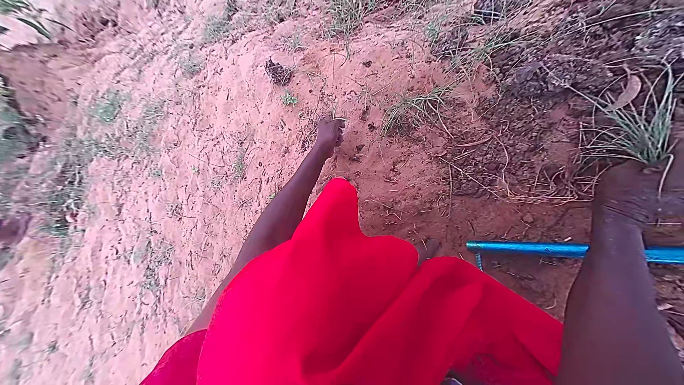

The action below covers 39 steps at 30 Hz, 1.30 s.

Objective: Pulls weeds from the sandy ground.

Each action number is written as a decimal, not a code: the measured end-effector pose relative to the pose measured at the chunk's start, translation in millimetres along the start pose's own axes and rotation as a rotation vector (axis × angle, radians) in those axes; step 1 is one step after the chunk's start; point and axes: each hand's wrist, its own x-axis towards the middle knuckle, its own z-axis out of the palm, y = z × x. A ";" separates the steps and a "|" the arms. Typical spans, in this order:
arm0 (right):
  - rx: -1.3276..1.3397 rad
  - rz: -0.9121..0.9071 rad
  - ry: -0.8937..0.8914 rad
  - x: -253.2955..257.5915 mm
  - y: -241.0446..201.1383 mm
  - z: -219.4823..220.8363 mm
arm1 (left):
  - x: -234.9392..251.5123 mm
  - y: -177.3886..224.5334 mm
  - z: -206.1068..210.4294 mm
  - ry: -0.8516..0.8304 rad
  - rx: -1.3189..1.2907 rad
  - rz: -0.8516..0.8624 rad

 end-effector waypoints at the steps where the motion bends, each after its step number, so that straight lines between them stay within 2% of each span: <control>1: 0.014 -0.023 0.017 -1.8 -1.2 -1.3 | 3.8 13.4 -2.3 0.092 -0.236 -0.002; 4: 0.025 -0.035 0.039 -2.8 0.9 -1.2 | 17.3 48.6 -13.6 0.303 -0.750 0.022; 6: 0.026 -0.034 0.041 -2.8 -2.8 -1.3 | 23.9 51.2 -7.9 0.303 -0.839 -0.059; 9: 0.016 -0.005 0.023 -5.2 -7.0 -4.1 | 31.3 29.6 32.3 0.070 -0.581 -0.171; 11: 0.012 0.001 0.022 -5.9 -9.7 -7.0 | 40.7 17.5 65.6 -0.042 -0.268 -0.039; 13: 0.008 -0.025 0.053 -8.1 -8.1 -6.1 | 45.6 15.8 84.2 -0.142 0.154 0.111; 15: 0.008 -0.056 0.044 -8.9 -10.5 -7.1 | 47.4 27.8 98.0 -0.137 0.452 0.168; 18: -0.034 -0.081 0.036 -10.3 -5.3 -7.6 | 42.4 29.9 110.9 -0.075 0.578 0.316; 20: -0.042 -0.112 0.068 -9.7 -2.6 -5.8 | 37.2 22.7 113.1 -0.059 0.540 0.400; 24: -0.029 -0.122 0.084 -10.4 -0.4 -4.5 | 50.4 -1.0 114.5 -0.071 0.181 0.281; 28: -0.018 -0.154 0.099 -9.1 -0.1 -1.1 | 46.0 9.0 114.8 -0.034 0.453 0.234; 30: -0.012 -0.157 0.104 -7.6 0.0 -1.7 | 30.3 -1.1 117.9 0.041 0.420 0.252; 35: 0.010 -0.125 0.059 -9.7 -1.7 -4.5 | -37.4 -36.5 108.5 0.149 -0.002 0.339; 39: 0.032 -0.120 0.068 -8.6 2.4 0.0 | -91.4 -18.0 86.9 0.159 -0.038 0.517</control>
